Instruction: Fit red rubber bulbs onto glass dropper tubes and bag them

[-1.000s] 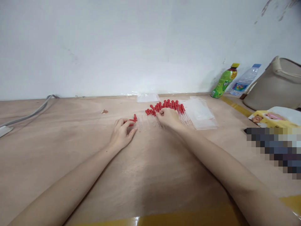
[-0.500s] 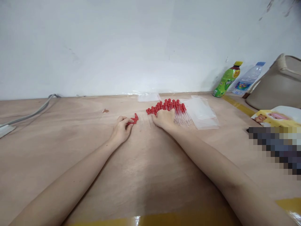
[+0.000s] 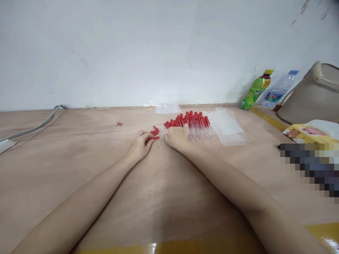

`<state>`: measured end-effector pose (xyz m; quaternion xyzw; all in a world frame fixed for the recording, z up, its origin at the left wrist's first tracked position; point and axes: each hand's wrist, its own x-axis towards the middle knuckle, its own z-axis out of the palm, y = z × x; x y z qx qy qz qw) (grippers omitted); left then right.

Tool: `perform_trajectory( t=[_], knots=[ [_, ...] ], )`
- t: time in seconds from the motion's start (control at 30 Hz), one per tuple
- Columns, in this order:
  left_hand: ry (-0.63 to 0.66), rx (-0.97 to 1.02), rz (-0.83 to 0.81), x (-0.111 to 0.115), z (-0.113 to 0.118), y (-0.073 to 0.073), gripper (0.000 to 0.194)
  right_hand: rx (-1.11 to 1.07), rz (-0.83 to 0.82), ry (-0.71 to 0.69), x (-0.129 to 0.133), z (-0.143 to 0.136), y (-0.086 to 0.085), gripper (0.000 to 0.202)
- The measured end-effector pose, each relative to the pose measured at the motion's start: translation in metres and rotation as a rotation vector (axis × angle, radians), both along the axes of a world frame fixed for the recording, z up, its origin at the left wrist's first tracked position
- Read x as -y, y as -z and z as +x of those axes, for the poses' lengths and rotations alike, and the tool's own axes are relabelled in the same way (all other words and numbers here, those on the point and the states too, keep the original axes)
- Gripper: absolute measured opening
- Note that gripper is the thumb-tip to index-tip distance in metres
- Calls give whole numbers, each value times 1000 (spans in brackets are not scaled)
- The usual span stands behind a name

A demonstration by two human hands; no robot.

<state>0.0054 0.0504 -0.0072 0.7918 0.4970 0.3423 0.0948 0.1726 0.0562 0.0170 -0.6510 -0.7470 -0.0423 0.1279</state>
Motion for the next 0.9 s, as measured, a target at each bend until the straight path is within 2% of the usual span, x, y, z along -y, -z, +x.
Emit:
perform_trajectory(
  t=[0.17,0.3,0.4,0.53,0.67,0.9],
  knots=[
    [-26,25,50,1,-2,0,13,0,-12,2,0,-5,0,25],
    [7,57,107,7,-3,-1,14,-53,150,-6,11,8,5,26],
    [55,65,113,15,-1,-1,16,-160,261,-148,23,27,14,22],
    [172,-18,154,27,5,-4,22,-288,300,-352,40,53,29,19],
    [257,-46,146,33,11,-7,24,-315,295,-435,50,66,33,25],
    [260,22,93,32,11,-5,23,-267,243,-492,54,62,24,22]
  ],
)
